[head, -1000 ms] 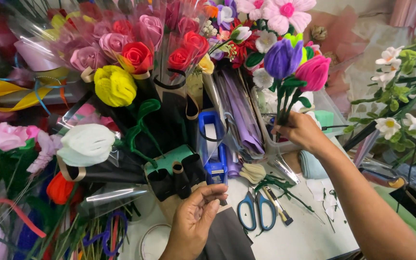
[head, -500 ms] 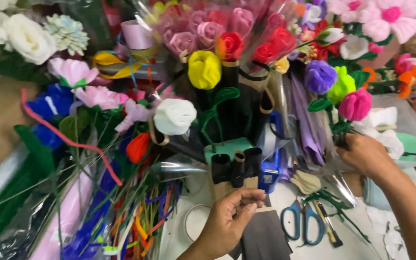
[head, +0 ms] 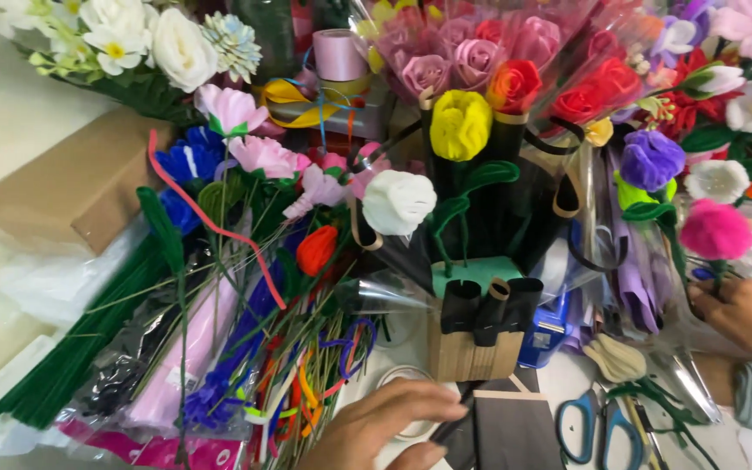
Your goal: The person cuts a piece of black paper with a utility knife, then folds it. They then pick up several artificial flowers and place them into a wooden holder on the table.
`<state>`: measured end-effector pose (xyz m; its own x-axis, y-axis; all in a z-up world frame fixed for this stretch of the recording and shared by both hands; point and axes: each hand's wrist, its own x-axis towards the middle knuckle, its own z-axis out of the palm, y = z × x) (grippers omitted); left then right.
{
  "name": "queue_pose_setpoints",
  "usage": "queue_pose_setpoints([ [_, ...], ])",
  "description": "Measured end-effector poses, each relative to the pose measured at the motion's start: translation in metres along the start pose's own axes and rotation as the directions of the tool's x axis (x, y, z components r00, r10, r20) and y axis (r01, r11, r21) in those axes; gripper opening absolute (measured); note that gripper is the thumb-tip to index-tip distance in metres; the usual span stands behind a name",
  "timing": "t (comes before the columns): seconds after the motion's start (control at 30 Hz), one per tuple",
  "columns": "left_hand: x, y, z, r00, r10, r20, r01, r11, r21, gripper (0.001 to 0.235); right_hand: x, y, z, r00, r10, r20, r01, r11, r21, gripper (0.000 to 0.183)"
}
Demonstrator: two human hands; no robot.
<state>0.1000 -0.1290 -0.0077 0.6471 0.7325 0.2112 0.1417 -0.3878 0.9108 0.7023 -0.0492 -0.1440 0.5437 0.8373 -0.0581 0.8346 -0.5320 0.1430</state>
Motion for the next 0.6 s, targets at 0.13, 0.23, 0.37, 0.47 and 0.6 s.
queue_pose_setpoints([
  [0.13,-0.031,-0.007,-0.041,0.995,-0.069,-0.066,0.087,0.946,0.312,0.036,0.035,0.029,0.044,0.990,-0.136,-0.027,0.139,0.968,0.211,0.045],
  [0.23,-0.039,-0.004,-0.083,0.986,-0.059,-0.158,0.108,0.939,0.327,0.038,0.035,0.031,0.051,0.975,-0.160,-0.158,0.222,0.586,0.780,0.036],
  [0.37,-0.022,0.029,-0.129,0.763,-0.482,-0.431,0.630,0.702,0.332,0.044,0.074,0.049,0.106,0.934,-0.145,-0.327,0.357,0.350,0.866,0.024],
  [0.47,-0.008,0.005,-0.162,0.796,-0.302,-0.524,0.572,0.660,0.488,0.038,0.049,0.022,0.068,0.925,-0.116,-0.362,0.331,0.712,0.619,0.035],
  [0.6,0.017,-0.036,-0.197,0.788,-0.243,-0.566,0.613,0.389,0.688,0.036,0.088,0.036,0.108,0.903,-0.121,-0.413,0.370,0.708,0.601,0.049],
])
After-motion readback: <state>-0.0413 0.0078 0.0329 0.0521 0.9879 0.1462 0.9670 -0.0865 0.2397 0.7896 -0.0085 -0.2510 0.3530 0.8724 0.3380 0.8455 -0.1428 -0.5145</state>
